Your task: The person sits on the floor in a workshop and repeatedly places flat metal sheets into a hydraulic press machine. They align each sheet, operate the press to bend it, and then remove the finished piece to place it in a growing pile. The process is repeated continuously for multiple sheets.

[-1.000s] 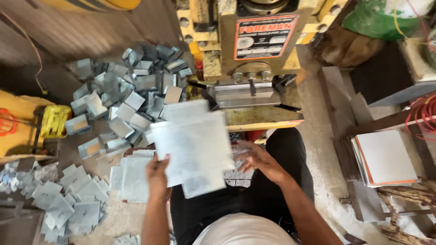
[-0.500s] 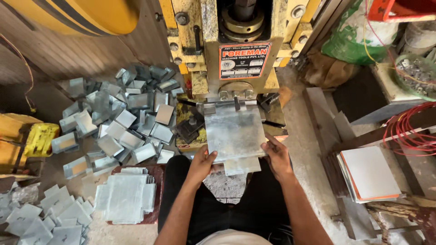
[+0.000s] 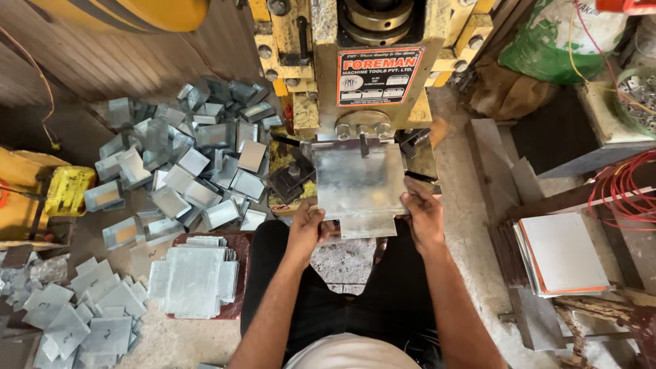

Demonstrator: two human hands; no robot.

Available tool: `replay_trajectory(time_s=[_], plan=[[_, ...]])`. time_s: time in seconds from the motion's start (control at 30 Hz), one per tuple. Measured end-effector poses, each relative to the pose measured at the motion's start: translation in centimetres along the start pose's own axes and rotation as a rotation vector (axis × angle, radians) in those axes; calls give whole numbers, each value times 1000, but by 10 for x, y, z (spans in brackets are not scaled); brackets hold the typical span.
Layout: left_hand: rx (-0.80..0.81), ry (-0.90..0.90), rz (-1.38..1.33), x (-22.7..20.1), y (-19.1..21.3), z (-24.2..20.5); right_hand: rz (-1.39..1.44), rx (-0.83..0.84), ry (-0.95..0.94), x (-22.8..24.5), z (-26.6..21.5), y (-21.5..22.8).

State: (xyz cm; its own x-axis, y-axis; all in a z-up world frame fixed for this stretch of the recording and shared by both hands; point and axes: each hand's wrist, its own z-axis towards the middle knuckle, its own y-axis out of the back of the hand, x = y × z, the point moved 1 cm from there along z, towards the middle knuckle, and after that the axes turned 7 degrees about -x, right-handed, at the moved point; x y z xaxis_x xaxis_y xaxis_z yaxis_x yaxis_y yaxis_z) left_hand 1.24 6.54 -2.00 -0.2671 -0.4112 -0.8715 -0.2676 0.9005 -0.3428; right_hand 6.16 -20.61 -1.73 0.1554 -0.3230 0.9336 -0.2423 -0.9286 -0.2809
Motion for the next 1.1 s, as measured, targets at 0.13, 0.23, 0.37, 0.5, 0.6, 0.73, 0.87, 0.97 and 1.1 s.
replay_trajectory(time_s=[0.13, 0.23, 0.37, 0.5, 0.6, 0.73, 0.87, 0.97, 1.1], plan=[[24, 35, -2, -2, 4, 1, -20, -40, -22, 1, -2, -3], [27, 74, -51, -4, 5, 1, 78, -49, -78, 4, -3, -4], [5, 122, -84, -3, 3, 2, 108, 1, -61, 6, -2, 1], [46, 94, -68, 0, 11, -3, 163, -63, -132, 10, -1, -5], [94, 69, -61, -5, 11, -6, 153, -25, -219, 13, 17, 0], [214, -11, -57, -7, 7, -10, 435, 372, -396, -24, 71, 19], [292, -129, -17, -1, -6, -12, 248, 100, -216, -33, 76, 20], [385, -71, -21, 1, -15, -23, 352, -49, -68, -12, 1, 4], [502, 114, -261, 24, -32, -34, 369, 782, -270, 15, -102, -12]])
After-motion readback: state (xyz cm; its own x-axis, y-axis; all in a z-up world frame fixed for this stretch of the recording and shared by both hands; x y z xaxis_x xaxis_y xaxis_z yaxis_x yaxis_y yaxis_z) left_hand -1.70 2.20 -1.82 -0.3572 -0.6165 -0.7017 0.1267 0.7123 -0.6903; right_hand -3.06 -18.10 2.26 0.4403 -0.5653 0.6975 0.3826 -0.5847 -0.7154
